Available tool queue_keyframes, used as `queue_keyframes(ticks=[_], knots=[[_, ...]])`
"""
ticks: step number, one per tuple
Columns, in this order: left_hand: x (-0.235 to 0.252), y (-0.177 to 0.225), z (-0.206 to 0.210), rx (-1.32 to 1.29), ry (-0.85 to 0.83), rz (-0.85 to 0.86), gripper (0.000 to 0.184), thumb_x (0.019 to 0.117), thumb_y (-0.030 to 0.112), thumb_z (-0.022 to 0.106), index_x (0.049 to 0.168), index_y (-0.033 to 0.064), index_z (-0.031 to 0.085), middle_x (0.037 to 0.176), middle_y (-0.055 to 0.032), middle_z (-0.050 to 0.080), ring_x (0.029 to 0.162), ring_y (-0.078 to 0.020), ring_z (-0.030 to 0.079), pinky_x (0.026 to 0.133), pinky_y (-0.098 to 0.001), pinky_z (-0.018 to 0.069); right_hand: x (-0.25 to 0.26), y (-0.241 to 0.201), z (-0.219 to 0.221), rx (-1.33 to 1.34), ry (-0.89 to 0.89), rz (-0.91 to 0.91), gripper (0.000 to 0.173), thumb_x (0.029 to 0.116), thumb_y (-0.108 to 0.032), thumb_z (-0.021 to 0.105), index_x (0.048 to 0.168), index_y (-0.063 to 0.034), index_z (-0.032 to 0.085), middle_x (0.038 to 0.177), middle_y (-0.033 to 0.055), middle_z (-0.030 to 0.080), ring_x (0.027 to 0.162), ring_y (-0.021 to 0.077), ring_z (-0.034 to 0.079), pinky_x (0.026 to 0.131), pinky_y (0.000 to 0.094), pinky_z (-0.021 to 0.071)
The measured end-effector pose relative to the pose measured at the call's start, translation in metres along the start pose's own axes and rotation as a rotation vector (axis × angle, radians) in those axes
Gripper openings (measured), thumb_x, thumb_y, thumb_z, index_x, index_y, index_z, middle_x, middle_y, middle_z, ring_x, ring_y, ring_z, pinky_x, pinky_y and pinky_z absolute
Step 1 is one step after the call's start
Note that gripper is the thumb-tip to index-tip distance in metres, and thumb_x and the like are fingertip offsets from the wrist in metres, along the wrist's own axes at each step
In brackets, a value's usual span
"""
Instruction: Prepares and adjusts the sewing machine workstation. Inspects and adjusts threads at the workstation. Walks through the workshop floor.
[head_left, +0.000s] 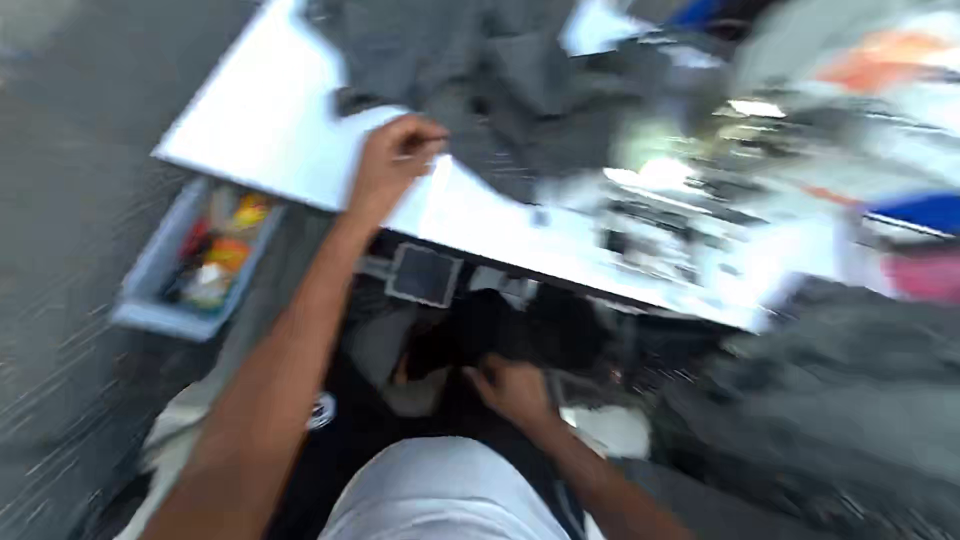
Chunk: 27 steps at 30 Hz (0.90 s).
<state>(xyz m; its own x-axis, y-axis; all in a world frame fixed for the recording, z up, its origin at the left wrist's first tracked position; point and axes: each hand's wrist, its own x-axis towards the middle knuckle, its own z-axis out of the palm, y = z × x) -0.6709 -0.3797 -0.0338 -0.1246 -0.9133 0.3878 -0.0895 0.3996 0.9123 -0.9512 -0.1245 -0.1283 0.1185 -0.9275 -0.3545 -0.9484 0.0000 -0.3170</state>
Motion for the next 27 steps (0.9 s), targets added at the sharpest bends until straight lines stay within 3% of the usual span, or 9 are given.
queue_keyframes(ticks=[1,4,8,11,15,17,19,22,27], knots=[[0.0,0.004,0.002,0.049,-0.031,-0.021,0.021,0.0982,0.01,0.065,0.115,-0.0032,0.068,0.104,-0.01,0.071,0.085,-0.0121,0.07,0.076,-0.0317,0.0625,-0.001,0.012,0.012,-0.001,0.016,-0.001,0.052,0.0977,-0.06,0.055,0.096,-0.0123,0.075,0.081,0.0112,0.073,0.078,0.0328,0.073,0.069,0.0604,0.0569],[0.001,0.007,0.008,0.138,-0.089,-0.103,0.028,0.0992,0.016,0.066,0.12,-0.0025,0.065,0.107,-0.0125,0.07,0.088,-0.0158,0.071,0.083,-0.0389,0.0626,0.005,0.032,0.014,0.064,-0.136,0.011,0.061,0.0969,-0.069,0.048,0.107,-0.0139,0.073,0.095,0.0135,0.074,0.096,0.0354,0.071,0.084,0.0645,0.0535],[-0.014,0.013,0.015,0.122,-0.033,-0.18,0.026,0.096,0.011,0.069,0.119,-0.0007,0.064,0.105,-0.0087,0.069,0.083,-0.0136,0.071,0.08,-0.0369,0.0632,0.001,0.048,0.006,0.207,-0.205,-0.101,0.048,0.0998,-0.055,0.056,0.115,-0.0122,0.073,0.106,0.0146,0.074,0.104,0.0359,0.069,0.09,0.0659,0.051],[-0.05,0.037,0.027,0.016,0.048,-0.258,0.018,0.0967,0.006,0.066,0.114,0.0035,0.063,0.097,-0.0017,0.069,0.081,-0.0117,0.071,0.077,-0.0336,0.0634,-0.016,0.063,0.0,0.41,-0.113,-0.237,0.036,0.1031,-0.037,0.058,0.115,-0.0072,0.073,0.105,0.0138,0.074,0.1,0.0304,0.071,0.093,0.058,0.0534],[-0.117,0.075,0.053,-0.227,0.12,-0.444,0.011,0.0995,0.002,0.061,0.109,0.0065,0.065,0.09,-0.0015,0.072,0.078,-0.0144,0.073,0.075,-0.0329,0.0643,-0.051,0.081,-0.038,0.65,0.232,-0.232,0.023,0.1031,-0.023,0.061,0.113,-0.0065,0.073,0.102,0.0083,0.074,0.088,0.0176,0.072,0.085,0.0412,0.0604],[-0.142,0.094,0.071,-0.32,0.139,-0.545,0.013,0.1004,0.003,0.058,0.111,0.0068,0.064,0.09,-0.002,0.072,0.078,-0.0146,0.072,0.076,-0.0342,0.064,-0.067,0.095,-0.062,0.61,0.475,-0.201,0.017,0.1007,-0.019,0.065,0.112,-0.0096,0.074,0.103,0.0053,0.074,0.087,0.0155,0.071,0.082,0.0402,0.0621],[-0.157,0.116,0.089,-0.417,0.14,-0.636,0.016,0.1006,0.005,0.059,0.116,0.0057,0.063,0.093,-0.004,0.07,0.083,-0.0177,0.071,0.081,-0.0391,0.0634,-0.078,0.101,-0.084,0.627,0.603,-0.217,0.019,0.0997,-0.016,0.067,0.115,-0.0083,0.073,0.107,0.0061,0.074,0.09,0.0152,0.072,0.082,0.0393,0.0627],[-0.16,0.145,0.112,-0.539,0.084,-0.726,0.017,0.099,0.004,0.059,0.116,0.0048,0.061,0.098,-0.0075,0.07,0.091,-0.0228,0.072,0.088,-0.0449,0.0618,-0.088,0.084,-0.105,0.818,0.646,-0.315,0.02,0.0985,-0.014,0.067,0.116,-0.0058,0.072,0.104,0.0057,0.073,0.085,0.0133,0.071,0.078,0.0326,0.0627],[-0.153,0.167,0.143,-0.629,-0.084,-0.763,0.008,0.1002,0.003,0.059,0.105,0.005,0.066,0.093,-0.0073,0.072,0.089,-0.021,0.074,0.089,-0.0418,0.0616,-0.089,0.029,-0.116,1.195,0.441,-0.489,0.02,0.0984,-0.007,0.065,0.116,0.0005,0.07,0.099,0.0073,0.074,0.083,0.0156,0.073,0.076,0.0336,0.0655]])
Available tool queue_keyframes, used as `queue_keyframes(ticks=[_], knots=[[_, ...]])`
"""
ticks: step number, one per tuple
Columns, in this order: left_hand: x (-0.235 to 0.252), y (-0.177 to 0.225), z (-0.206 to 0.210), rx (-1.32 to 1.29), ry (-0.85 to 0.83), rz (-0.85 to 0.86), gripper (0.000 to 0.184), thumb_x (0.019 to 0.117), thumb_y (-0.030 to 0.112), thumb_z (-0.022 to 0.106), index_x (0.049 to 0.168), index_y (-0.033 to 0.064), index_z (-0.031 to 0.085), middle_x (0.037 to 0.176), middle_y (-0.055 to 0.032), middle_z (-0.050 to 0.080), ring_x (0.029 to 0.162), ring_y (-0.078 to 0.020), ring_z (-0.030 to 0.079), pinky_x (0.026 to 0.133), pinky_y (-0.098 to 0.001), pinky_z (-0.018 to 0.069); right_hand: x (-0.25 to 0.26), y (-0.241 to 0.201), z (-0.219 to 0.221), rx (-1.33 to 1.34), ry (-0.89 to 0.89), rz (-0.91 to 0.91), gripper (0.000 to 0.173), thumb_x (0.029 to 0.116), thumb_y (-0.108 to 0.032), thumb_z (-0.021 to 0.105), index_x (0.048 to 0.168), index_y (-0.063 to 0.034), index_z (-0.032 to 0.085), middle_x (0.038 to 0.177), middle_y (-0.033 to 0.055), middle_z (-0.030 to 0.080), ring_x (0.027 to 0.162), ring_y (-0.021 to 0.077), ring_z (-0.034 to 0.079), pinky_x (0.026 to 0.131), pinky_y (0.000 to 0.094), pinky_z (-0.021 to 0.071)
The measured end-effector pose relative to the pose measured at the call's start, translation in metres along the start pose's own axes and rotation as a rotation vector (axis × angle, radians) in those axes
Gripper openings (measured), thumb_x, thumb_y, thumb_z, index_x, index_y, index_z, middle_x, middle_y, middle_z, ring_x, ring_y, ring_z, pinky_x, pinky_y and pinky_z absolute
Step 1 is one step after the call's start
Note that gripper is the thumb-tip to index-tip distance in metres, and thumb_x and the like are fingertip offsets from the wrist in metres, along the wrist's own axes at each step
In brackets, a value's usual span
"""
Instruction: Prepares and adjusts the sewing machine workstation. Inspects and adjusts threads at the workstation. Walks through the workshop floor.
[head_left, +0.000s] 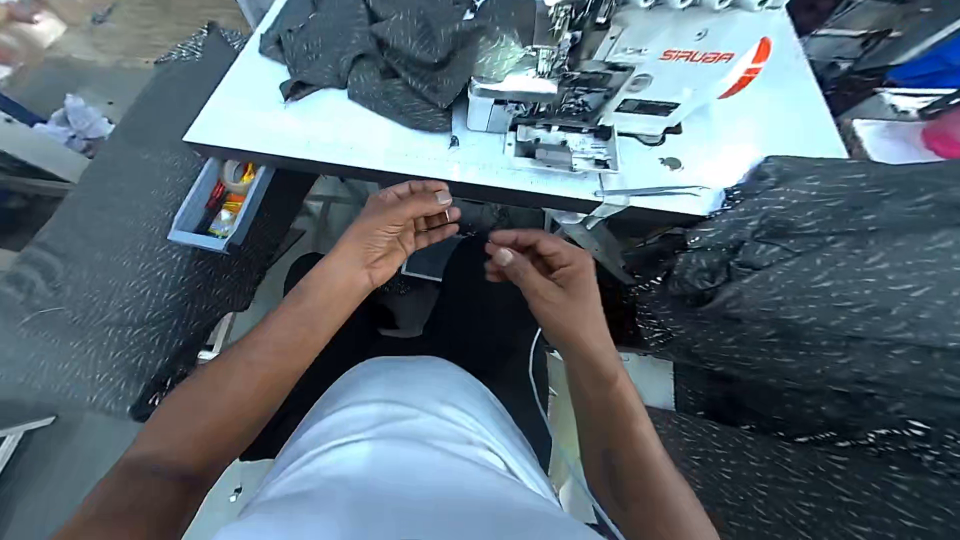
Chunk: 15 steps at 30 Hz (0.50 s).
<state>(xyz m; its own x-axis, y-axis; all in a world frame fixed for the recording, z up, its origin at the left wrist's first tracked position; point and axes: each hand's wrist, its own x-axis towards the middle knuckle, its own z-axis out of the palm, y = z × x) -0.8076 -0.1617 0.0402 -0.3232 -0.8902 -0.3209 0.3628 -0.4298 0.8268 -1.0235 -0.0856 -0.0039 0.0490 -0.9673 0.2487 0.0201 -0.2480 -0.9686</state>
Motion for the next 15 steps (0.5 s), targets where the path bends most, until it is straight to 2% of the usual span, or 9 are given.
queue_keyframes(ticks=[6,15], knots=[[0.014,-0.003,0.014,0.043,-0.058,-0.052,0.011,0.0996,0.001,0.059,0.103,0.0039,0.069,0.091,-0.0091,0.074,0.082,-0.0169,0.074,0.078,-0.0324,0.0628,0.021,0.006,0.022,0.201,-0.048,0.119,0.021,0.0988,-0.004,0.065,0.117,0.0051,0.068,0.099,0.0119,0.074,0.081,0.0163,0.073,0.076,0.0326,0.0647],[0.034,-0.009,0.009,0.048,-0.072,-0.06,0.009,0.0964,-0.002,0.063,0.099,0.0028,0.07,0.083,-0.0066,0.071,0.073,-0.0136,0.07,0.074,-0.0308,0.0628,0.038,0.019,0.022,0.304,0.004,0.176,0.013,0.0977,0.0,0.065,0.109,0.004,0.068,0.092,0.0115,0.075,0.077,0.0158,0.074,0.073,0.0312,0.0648]])
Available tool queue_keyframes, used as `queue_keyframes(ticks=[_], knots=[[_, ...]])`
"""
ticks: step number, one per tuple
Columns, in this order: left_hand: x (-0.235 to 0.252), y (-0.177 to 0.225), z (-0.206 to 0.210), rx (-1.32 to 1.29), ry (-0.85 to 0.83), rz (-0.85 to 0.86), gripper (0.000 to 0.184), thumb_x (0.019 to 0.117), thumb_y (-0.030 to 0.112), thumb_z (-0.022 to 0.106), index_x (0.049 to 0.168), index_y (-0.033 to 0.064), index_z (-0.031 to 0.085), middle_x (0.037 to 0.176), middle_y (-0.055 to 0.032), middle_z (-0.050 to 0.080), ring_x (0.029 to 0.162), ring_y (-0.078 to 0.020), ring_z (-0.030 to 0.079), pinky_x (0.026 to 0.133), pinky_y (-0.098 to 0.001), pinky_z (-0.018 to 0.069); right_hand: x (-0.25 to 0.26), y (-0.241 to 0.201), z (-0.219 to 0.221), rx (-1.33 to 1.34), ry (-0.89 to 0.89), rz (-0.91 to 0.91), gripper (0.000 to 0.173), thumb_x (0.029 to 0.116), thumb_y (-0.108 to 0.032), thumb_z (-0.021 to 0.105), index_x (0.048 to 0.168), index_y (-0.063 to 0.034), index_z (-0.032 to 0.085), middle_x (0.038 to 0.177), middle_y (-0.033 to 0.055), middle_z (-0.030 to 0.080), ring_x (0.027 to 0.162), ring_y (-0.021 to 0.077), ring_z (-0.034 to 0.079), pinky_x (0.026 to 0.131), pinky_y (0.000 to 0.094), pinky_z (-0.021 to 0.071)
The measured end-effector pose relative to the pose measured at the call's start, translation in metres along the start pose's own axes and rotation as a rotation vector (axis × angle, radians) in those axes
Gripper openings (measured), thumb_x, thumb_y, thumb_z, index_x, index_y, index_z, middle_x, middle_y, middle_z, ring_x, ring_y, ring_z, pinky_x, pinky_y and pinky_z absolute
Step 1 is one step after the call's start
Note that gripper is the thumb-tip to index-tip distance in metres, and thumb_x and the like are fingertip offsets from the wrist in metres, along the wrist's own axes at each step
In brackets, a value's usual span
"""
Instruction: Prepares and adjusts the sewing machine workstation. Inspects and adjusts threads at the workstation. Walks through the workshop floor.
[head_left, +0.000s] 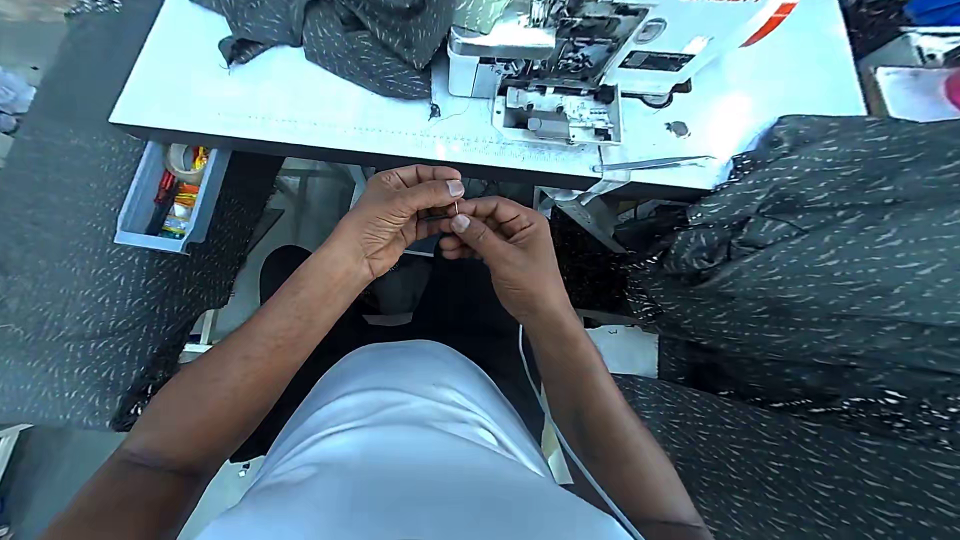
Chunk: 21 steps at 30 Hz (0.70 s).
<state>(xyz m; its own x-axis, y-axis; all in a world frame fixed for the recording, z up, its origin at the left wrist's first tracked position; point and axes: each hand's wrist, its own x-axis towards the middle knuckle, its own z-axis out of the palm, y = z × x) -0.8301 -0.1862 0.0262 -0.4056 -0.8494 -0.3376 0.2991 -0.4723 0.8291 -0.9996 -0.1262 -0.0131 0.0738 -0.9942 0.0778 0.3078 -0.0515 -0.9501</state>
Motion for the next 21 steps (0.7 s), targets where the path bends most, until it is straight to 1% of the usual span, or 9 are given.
queue_keyframes(ticks=[4,8,13,17,21], knots=[[0.006,-0.001,-0.006,0.018,0.003,0.004,0.009,0.096,-0.003,0.064,0.1,0.0024,0.07,0.085,-0.0072,0.07,0.076,-0.0142,0.07,0.074,-0.0314,0.0629,0.004,0.007,0.002,0.032,0.014,-0.001,0.012,0.0977,0.0,0.065,0.108,0.0044,0.068,0.092,0.0121,0.075,0.077,0.0164,0.074,0.074,0.0319,0.0649],[0.009,0.0,-0.012,0.063,-0.008,0.036,0.009,0.0954,-0.003,0.066,0.103,0.0,0.071,0.089,-0.0083,0.071,0.078,-0.0146,0.07,0.075,-0.0313,0.0626,0.008,0.009,0.004,0.049,0.021,0.028,0.012,0.0979,0.0,0.064,0.109,0.0035,0.068,0.093,0.0114,0.075,0.077,0.0163,0.074,0.074,0.0323,0.065],[0.011,0.004,-0.018,0.118,-0.032,0.059,0.013,0.0973,-0.001,0.064,0.108,-0.0016,0.071,0.095,-0.0099,0.072,0.083,-0.0166,0.071,0.078,-0.0334,0.063,0.013,0.011,0.005,0.057,0.032,0.052,0.011,0.0986,-0.001,0.064,0.108,0.003,0.069,0.094,0.0108,0.074,0.078,0.0164,0.074,0.074,0.0331,0.0651],[0.013,0.007,-0.021,0.116,-0.048,0.056,0.015,0.0963,-0.004,0.064,0.109,-0.0016,0.071,0.095,-0.0102,0.072,0.084,-0.0176,0.072,0.079,-0.0354,0.0638,0.015,0.012,0.005,0.065,0.033,0.063,0.011,0.099,0.0,0.063,0.108,0.0031,0.068,0.094,0.0117,0.075,0.078,0.0171,0.074,0.075,0.0333,0.0652],[0.016,0.007,-0.024,0.111,-0.067,0.051,0.015,0.0949,-0.006,0.064,0.109,-0.0014,0.069,0.095,-0.0097,0.072,0.083,-0.0171,0.072,0.078,-0.0342,0.064,0.017,0.012,0.005,0.068,0.04,0.073,0.011,0.0984,0.0,0.064,0.108,0.0028,0.068,0.093,0.0116,0.075,0.078,0.0167,0.074,0.074,0.0326,0.065]])
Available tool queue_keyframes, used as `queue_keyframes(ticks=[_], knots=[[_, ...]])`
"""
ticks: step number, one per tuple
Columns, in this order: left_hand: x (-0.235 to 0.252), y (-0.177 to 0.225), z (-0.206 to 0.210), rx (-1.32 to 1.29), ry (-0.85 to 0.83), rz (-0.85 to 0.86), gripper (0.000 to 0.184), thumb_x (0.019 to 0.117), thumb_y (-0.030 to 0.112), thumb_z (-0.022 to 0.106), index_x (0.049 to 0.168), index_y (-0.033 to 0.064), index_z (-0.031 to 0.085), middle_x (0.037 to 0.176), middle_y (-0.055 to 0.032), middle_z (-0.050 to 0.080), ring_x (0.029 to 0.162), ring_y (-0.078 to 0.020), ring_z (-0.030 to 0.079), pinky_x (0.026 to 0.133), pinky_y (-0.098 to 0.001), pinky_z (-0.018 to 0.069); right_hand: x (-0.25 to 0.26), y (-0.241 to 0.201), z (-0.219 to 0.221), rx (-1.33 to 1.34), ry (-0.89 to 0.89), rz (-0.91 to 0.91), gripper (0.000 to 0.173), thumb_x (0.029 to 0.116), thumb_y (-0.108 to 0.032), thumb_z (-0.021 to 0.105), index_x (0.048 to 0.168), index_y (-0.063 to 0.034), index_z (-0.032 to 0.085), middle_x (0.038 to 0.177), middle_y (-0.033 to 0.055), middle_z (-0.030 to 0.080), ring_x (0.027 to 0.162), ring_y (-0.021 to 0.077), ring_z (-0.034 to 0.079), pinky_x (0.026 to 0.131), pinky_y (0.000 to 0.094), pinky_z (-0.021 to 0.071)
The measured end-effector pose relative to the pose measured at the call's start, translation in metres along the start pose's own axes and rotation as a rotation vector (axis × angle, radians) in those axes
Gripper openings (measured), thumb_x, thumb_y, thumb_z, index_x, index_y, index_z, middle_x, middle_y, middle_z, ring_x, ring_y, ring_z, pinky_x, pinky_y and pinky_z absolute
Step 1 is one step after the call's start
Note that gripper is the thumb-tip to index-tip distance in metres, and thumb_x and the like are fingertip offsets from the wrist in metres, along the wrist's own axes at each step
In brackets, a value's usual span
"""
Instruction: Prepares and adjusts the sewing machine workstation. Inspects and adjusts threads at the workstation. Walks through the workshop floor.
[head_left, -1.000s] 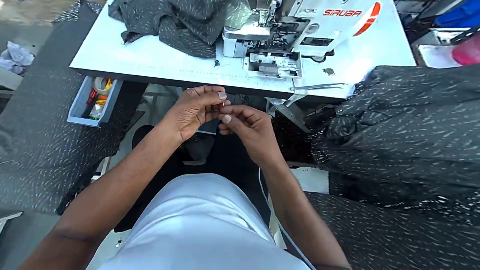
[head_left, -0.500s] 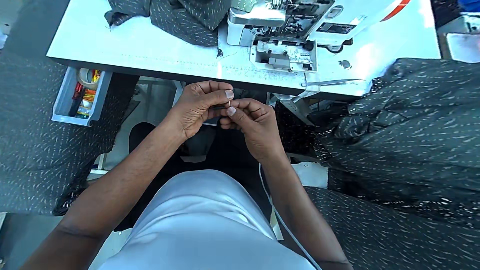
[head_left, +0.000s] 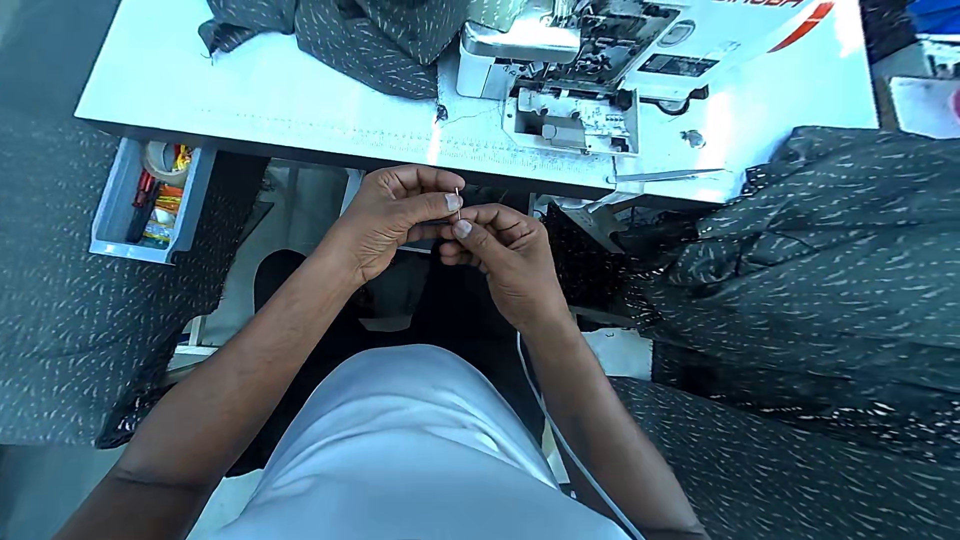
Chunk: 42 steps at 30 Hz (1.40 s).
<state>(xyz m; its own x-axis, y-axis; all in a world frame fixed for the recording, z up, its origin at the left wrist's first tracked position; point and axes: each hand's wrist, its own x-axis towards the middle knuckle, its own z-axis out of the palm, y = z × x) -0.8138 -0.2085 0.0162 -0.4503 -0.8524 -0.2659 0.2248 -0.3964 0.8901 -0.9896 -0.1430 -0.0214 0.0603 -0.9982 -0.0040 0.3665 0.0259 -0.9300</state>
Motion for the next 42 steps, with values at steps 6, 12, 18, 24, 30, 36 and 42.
queue_keyframes(ticks=[6,12,18,24,30,36,42], knots=[[0.004,0.001,-0.001,0.018,0.001,-0.014,0.014,0.0946,-0.006,0.065,0.107,-0.0006,0.069,0.093,-0.009,0.071,0.081,-0.0162,0.071,0.076,-0.0334,0.0637,0.002,-0.001,0.001,0.007,0.004,0.015,0.011,0.0981,0.001,0.064,0.107,0.0037,0.069,0.092,0.0128,0.074,0.077,0.017,0.074,0.074,0.0327,0.0649],[0.008,0.002,0.0,0.004,0.024,-0.049,0.014,0.0937,-0.007,0.065,0.106,-0.0009,0.069,0.092,-0.0103,0.071,0.079,-0.0169,0.071,0.075,-0.0338,0.0637,0.004,-0.004,0.001,0.002,0.019,0.041,0.011,0.0989,0.0,0.063,0.108,0.0042,0.069,0.093,0.0137,0.075,0.077,0.0169,0.074,0.075,0.0318,0.0645],[0.015,0.0,0.007,0.016,0.019,-0.048,0.014,0.0931,-0.007,0.066,0.105,-0.0004,0.07,0.089,-0.0104,0.071,0.077,-0.0174,0.071,0.073,-0.0348,0.064,0.001,-0.007,-0.004,0.012,0.059,0.056,0.012,0.0985,0.0,0.063,0.108,0.0046,0.069,0.091,0.0137,0.075,0.076,0.0164,0.074,0.075,0.0316,0.0644],[0.016,0.0,0.011,0.038,0.053,-0.071,0.015,0.0917,-0.008,0.068,0.104,0.0,0.07,0.089,-0.01,0.072,0.076,-0.017,0.072,0.071,-0.0336,0.064,-0.007,-0.01,-0.004,-0.048,0.07,0.066,0.013,0.1003,-0.004,0.063,0.11,-0.0001,0.069,0.093,0.0101,0.074,0.077,0.0133,0.073,0.074,0.029,0.0633],[0.018,0.002,0.014,0.037,0.074,-0.058,0.017,0.09,-0.008,0.07,0.105,0.0005,0.07,0.089,-0.0103,0.072,0.076,-0.0178,0.072,0.068,-0.0349,0.0643,-0.006,-0.01,-0.006,-0.033,0.074,0.046,0.012,0.1,-0.004,0.063,0.109,0.0,0.069,0.092,0.0108,0.074,0.075,0.0141,0.072,0.073,0.0294,0.0633],[0.018,0.0,0.019,0.173,0.089,-0.047,0.018,0.0914,0.0,0.073,0.11,0.0004,0.07,0.093,-0.0145,0.071,0.077,-0.0226,0.071,0.068,-0.0382,0.0636,0.001,-0.005,-0.012,-0.046,0.081,0.045,0.015,0.0999,-0.008,0.065,0.109,0.0036,0.07,0.09,0.0154,0.074,0.076,0.0214,0.073,0.074,0.0377,0.0639],[0.022,0.003,0.014,0.232,0.086,-0.007,0.017,0.087,0.0,0.077,0.103,-0.002,0.072,0.09,-0.0179,0.071,0.075,-0.0245,0.071,0.066,-0.0346,0.0628,0.008,-0.003,-0.012,-0.008,0.07,0.039,0.017,0.0999,-0.008,0.064,0.107,0.0069,0.069,0.092,0.0155,0.075,0.079,0.0208,0.073,0.075,0.0364,0.0635]])
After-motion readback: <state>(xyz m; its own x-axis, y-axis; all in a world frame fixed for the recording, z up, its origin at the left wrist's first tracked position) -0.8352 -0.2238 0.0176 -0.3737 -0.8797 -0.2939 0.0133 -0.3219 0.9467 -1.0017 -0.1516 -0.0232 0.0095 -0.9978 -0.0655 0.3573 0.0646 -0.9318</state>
